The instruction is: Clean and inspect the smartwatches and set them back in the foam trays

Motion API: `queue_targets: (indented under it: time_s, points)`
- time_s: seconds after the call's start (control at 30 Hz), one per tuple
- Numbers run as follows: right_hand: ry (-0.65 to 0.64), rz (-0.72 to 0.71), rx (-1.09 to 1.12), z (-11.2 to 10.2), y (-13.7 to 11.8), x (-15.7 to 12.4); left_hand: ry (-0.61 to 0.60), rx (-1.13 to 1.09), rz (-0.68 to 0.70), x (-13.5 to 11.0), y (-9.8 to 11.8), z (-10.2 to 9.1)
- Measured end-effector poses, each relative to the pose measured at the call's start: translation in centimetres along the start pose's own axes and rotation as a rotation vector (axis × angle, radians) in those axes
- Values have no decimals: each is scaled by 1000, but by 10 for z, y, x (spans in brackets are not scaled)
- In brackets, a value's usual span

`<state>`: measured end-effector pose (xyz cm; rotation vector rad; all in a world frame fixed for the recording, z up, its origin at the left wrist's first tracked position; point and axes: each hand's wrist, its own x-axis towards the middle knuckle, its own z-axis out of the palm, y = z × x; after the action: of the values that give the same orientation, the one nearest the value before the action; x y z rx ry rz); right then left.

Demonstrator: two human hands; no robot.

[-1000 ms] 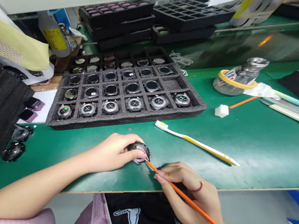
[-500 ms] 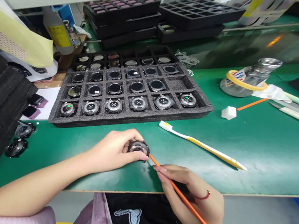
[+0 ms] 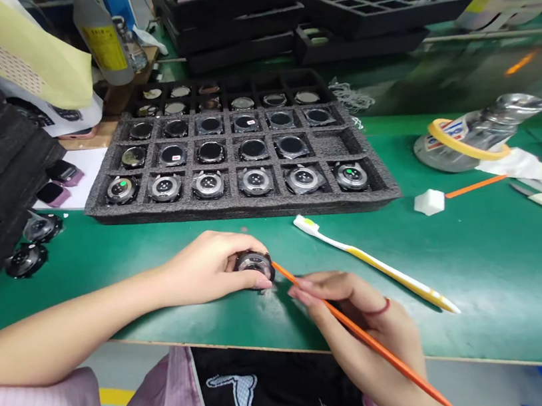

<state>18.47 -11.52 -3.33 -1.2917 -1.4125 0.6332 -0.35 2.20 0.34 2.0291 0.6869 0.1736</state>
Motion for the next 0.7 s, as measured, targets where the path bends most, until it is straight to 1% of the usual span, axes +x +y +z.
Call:
queue_targets:
  time_s: [0.1, 0.23, 0.33, 0.5, 0.6, 0.7]
  points:
    - [3, 13, -11, -1, 0, 0, -2, 7, 30, 1, 0, 0]
    - [-18, 40, 84, 5, 0, 13, -13, 9, 46, 1, 1, -1]
    - [-28, 52, 100, 4, 0, 16, -6, 11, 47, 1, 1, -1]
    - [-6, 25, 27, -3, 1, 2, 18, 23, 52, 0, -1, 2]
    - [20, 36, 57, 2, -2, 4, 40, -7, 49, -1, -2, 6]
    - [70, 58, 135, 7, -7, 9, 60, -80, -2, -4, -1, 9]
